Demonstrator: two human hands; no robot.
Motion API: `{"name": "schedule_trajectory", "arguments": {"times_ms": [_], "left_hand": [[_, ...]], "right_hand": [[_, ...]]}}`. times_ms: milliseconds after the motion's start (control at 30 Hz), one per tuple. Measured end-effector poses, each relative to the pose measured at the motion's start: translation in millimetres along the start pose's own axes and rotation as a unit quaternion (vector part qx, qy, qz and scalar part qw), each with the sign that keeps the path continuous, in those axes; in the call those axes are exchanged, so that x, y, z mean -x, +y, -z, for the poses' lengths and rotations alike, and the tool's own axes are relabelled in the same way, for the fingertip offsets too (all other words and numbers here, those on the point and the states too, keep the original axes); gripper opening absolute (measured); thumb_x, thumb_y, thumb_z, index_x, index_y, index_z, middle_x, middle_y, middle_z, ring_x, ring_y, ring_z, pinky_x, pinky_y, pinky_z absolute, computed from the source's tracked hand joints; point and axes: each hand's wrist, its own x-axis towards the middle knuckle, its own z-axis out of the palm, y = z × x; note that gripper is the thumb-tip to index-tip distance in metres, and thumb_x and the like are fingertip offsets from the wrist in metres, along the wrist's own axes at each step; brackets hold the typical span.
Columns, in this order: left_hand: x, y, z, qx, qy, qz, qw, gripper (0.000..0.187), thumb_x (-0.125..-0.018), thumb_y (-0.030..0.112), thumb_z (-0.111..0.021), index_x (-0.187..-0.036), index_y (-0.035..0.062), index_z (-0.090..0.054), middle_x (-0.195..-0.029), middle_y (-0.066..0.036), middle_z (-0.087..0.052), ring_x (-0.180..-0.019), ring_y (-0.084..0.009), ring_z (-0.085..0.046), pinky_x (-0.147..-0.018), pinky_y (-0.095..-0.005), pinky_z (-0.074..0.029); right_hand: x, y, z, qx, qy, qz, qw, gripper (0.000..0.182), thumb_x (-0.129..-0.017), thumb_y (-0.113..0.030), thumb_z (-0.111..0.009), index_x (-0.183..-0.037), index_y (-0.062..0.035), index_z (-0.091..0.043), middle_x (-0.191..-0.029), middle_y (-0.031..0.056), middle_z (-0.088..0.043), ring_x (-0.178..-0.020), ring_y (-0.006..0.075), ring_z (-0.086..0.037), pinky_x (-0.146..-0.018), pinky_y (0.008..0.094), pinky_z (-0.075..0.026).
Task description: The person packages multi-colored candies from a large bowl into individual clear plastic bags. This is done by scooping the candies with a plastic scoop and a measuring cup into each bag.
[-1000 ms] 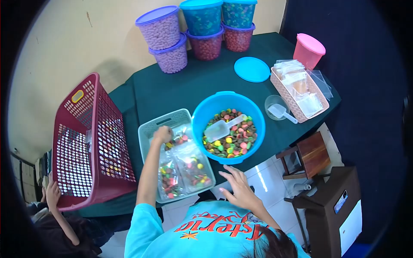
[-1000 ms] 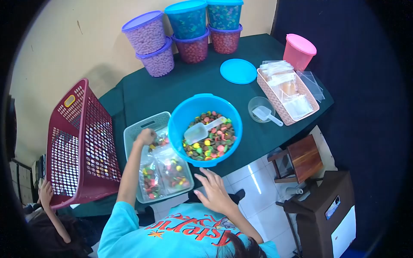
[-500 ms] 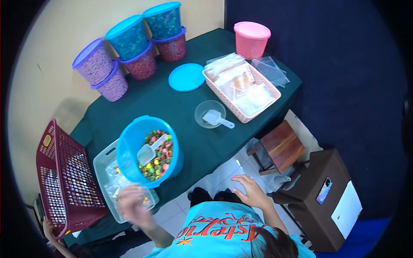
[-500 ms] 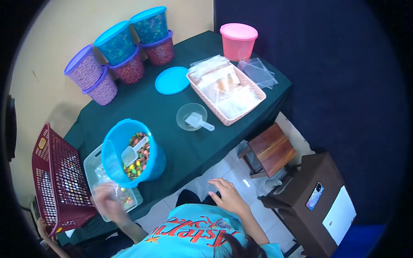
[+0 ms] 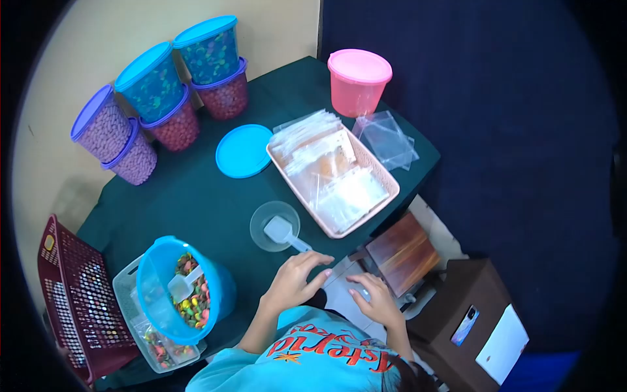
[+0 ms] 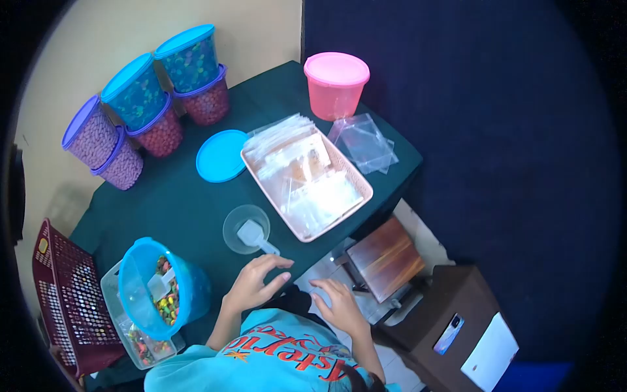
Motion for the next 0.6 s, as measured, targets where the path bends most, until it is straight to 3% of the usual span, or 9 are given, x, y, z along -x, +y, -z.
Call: {"name": "schedule_trajectory", "arguments": {"times_ms": [100, 267, 300, 433, 533, 600], "left_hand": [[-37.6, -9.5, -0.8, -0.005, -0.011, 0.01, 1.0, 0.024, -0.079, 0.016, -0.058, -0.097, 0.0002, -0.057, -0.092, -0.015, -0.059, -0.085, -0.0296, -0.057, -0.075, -0.0354, -0.045], [-53.9, -34.8, -20.0, -0.102, -0.167, 0.007, 0.981, 0.045, -0.081, 0.031, -0.054, -0.109, -0.0031, -0.047, -0.103, -0.021, -0.051, -0.095, -0.0339, -0.05, -0.083, -0.039, -0.04], [-55.3, -34.0, -21.6, -0.088, -0.226, 0.045, 0.969, 0.048, -0.081, 0.034, -0.054, -0.111, -0.0036, -0.046, -0.105, -0.021, -0.05, -0.098, -0.0341, -0.048, -0.085, -0.0392, -0.039], [-48.1, -34.4, -38.8, -0.087, -0.207, 0.051, 0.973, 0.05, -0.082, 0.035, -0.051, -0.113, -0.0041, -0.045, -0.111, -0.022, -0.047, -0.104, -0.0354, -0.045, -0.091, -0.0394, -0.035], [-52.0, -22.0, -44.8, -0.099, -0.167, 0.083, 0.978, 0.053, -0.083, 0.037, -0.05, -0.116, -0.0042, -0.043, -0.117, -0.022, -0.045, -0.107, -0.0353, -0.044, -0.093, -0.0392, -0.034], [-51.2, -17.7, -52.7, -0.082, -0.159, 0.113, 0.977, 0.055, -0.084, 0.038, -0.048, -0.119, -0.0042, -0.041, -0.121, -0.022, -0.042, -0.109, -0.0356, -0.043, -0.095, -0.0401, -0.032]], "right_hand": [[-11.0, 22.2, 14.6, -0.026, 0.02, -0.05, 0.998, 0.023, -0.079, -0.012, -0.055, -0.101, -0.0039, -0.055, -0.094, 0.0134, -0.058, -0.09, 0.0308, -0.054, -0.08, 0.0368, -0.039], [-32.0, 52.3, 25.6, -0.066, 0.072, -0.082, 0.992, 0.019, -0.077, -0.006, -0.056, -0.094, -0.0001, -0.057, -0.089, 0.0149, -0.06, -0.086, 0.0305, -0.057, -0.076, 0.0357, -0.042], [-40.3, 55.2, 27.9, -0.068, 0.07, -0.074, 0.992, 0.019, -0.077, -0.006, -0.056, -0.094, -0.0001, -0.057, -0.089, 0.0149, -0.06, -0.086, 0.0305, -0.057, -0.076, 0.0357, -0.042], [-85.6, 60.6, 46.6, -0.111, 0.036, -0.045, 0.992, 0.017, -0.075, -0.002, -0.055, -0.091, 0.0001, -0.058, -0.089, 0.0149, -0.06, -0.086, 0.0296, -0.057, -0.077, 0.0354, -0.043], [-130.6, 82.4, 52.2, -0.03, 0.028, 0.07, 0.997, 0.019, -0.071, -0.002, -0.057, -0.09, -0.0009, -0.058, -0.09, 0.0152, -0.058, -0.088, 0.0307, -0.054, -0.079, 0.0356, -0.042], [-159.9, 101.1, 54.8, 0.053, -0.038, 0.102, 0.993, 0.039, -0.066, -0.006, -0.062, -0.104, -0.0023, -0.052, -0.107, 0.0158, -0.051, -0.102, 0.0324, -0.047, -0.088, 0.0389, -0.037]]}}
